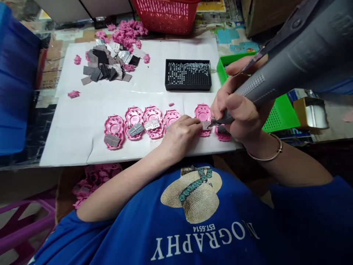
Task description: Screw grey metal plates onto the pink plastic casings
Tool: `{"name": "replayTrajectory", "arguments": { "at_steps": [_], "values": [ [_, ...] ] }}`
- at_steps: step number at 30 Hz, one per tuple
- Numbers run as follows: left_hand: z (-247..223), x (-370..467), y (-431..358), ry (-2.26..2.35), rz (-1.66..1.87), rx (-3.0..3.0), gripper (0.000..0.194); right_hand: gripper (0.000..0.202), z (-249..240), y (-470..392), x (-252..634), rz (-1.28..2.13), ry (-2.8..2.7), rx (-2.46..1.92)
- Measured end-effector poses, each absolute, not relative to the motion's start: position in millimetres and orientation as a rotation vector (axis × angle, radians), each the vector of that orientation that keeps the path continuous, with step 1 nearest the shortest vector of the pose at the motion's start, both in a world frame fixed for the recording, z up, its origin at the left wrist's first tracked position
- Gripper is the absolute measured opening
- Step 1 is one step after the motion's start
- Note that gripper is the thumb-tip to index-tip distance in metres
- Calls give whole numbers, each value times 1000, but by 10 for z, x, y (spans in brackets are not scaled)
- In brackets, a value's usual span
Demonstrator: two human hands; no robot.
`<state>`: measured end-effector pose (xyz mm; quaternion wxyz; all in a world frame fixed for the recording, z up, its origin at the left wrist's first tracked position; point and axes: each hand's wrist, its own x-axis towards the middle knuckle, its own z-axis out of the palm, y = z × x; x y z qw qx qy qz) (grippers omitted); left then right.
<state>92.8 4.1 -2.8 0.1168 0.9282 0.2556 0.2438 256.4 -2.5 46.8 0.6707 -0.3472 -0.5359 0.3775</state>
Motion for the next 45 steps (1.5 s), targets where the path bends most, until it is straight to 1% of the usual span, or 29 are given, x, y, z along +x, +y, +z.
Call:
{"name": "replayTrajectory", "arguments": {
  "at_steps": [3,5,8,11,19,27,33,37,40,45],
  "values": [
    [-14,936,40,774,664,2738,24,27,438,-11,2546,792,-1170,-657],
    [8,944,28,793,621,2755,25,28,412,1,2533,774,-1200,-639],
    [38,955,18,808,575,2772,26,23,390,5,2518,724,-1279,-598],
    [49,961,23,811,559,2773,27,18,387,3,2520,756,-1304,-605],
    [26,943,38,776,549,2756,21,32,429,71,2570,905,-1262,-538],
    [-47,941,57,742,788,2636,24,32,511,10,2544,854,-1182,-549],
    [-34,966,88,722,798,2610,20,29,489,27,2571,836,-1174,-524],
    [-14,976,76,820,782,2558,11,26,484,27,2583,801,-1222,-524],
    [-19,982,63,876,821,2536,17,26,496,14,2597,788,-1240,-554],
    [-12,998,46,892,779,2425,40,31,517,-8,2617,765,-1263,-637]
  ]
}}
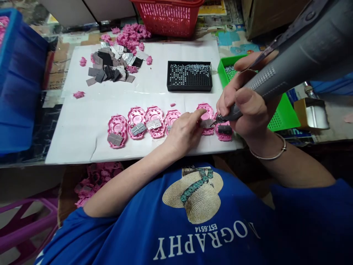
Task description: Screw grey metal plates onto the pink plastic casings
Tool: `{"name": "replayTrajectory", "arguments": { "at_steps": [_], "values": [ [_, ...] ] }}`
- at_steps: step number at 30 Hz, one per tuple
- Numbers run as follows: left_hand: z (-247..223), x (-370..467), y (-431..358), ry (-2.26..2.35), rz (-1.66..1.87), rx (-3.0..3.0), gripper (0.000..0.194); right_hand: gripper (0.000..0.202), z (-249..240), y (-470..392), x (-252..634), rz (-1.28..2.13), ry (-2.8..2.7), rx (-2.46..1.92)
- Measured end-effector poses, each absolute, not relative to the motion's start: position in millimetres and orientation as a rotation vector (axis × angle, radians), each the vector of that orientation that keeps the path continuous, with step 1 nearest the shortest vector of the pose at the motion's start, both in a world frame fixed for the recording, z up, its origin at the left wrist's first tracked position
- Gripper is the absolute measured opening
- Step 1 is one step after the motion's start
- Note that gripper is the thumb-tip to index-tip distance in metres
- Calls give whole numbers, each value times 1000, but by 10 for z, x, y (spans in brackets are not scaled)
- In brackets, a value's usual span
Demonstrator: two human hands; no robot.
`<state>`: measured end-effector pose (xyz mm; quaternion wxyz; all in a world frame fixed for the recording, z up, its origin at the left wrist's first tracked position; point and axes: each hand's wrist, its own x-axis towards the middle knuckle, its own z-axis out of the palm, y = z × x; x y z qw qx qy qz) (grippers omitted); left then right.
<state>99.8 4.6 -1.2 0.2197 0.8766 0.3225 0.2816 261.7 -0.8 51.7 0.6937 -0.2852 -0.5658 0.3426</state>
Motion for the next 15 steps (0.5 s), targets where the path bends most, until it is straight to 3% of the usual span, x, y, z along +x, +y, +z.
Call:
{"name": "replayTrajectory", "arguments": {
  "at_steps": [4,15],
  "values": [
    [17,1001,39,889,773,2270,50,27,521,-18,2612,797,-1249,-668],
    [-57,979,78,890,778,2318,42,27,469,37,2602,821,-1239,-529]
  ]
}}
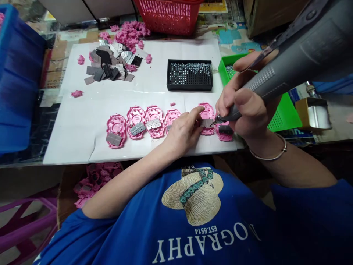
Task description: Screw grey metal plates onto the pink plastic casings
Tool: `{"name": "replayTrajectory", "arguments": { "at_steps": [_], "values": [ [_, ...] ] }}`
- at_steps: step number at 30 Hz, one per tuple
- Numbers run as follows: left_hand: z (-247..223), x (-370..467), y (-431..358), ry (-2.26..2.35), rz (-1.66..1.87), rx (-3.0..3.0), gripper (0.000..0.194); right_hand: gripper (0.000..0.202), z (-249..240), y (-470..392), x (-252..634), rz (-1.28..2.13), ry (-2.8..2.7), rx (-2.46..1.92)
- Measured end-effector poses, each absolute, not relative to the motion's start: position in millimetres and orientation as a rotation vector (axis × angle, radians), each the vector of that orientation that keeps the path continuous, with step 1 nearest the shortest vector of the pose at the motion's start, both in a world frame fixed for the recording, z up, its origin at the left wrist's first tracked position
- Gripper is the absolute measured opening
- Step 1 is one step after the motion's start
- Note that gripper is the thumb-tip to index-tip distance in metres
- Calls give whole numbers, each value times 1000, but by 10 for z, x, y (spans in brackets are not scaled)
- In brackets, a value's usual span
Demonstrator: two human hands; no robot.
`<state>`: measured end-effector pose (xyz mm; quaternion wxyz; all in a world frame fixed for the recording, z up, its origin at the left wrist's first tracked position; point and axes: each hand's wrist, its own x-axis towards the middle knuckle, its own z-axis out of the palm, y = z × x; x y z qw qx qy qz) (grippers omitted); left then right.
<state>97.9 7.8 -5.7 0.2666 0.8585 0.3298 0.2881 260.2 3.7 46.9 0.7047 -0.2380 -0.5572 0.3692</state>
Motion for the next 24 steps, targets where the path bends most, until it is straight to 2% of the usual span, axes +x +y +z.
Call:
{"name": "replayTrajectory", "arguments": {
  "at_steps": [5,12,15,17,24],
  "values": [
    [-29,990,73,804,807,2486,10,26,469,39,2601,796,-1231,-554],
    [-50,1012,87,742,845,2593,23,23,456,5,2567,792,-1230,-651],
    [-57,1022,87,742,828,2611,25,20,463,2,2531,738,-1266,-623],
    [-60,1027,85,735,829,2614,26,26,464,11,2521,730,-1276,-624],
    [-81,1020,97,735,839,2604,26,25,463,70,2593,839,-1226,-631]
  ]
}}
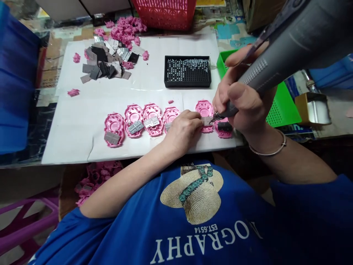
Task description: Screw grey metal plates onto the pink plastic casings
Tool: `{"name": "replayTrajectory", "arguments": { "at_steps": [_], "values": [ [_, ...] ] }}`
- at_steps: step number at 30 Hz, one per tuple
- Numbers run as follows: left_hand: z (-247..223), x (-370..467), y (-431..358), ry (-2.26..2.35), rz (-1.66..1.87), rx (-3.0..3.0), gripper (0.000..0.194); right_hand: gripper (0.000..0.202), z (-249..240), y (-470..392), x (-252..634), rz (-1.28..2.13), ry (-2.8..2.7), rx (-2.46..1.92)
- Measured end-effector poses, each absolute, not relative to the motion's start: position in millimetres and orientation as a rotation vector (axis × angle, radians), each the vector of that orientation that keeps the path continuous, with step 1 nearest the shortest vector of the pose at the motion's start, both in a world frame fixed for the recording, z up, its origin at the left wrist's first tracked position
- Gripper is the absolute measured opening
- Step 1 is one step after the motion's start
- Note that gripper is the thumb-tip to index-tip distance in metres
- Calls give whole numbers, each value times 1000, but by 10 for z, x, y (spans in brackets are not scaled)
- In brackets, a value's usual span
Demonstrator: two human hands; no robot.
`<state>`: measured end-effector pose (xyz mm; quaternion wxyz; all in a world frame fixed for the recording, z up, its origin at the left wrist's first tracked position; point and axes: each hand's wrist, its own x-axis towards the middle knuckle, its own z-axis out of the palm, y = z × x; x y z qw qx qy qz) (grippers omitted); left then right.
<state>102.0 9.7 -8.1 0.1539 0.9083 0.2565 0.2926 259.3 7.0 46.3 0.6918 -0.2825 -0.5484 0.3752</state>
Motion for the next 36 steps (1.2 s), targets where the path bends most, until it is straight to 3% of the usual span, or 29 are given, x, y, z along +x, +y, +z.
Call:
{"name": "replayTrajectory", "arguments": {
  "at_steps": [9,18,27,36],
  "values": [
    [-71,1002,104,724,801,2580,23,18,880,34,2921,498,-1167,-867],
    [-41,1010,118,686,871,2590,17,33,601,457,3527,278,-1152,-981],
    [-39,1010,110,705,885,2591,17,50,447,590,3457,444,-1166,-1058],
    [-54,998,107,711,864,2584,15,46,395,618,3482,397,-1131,-1079]
  ]
}}
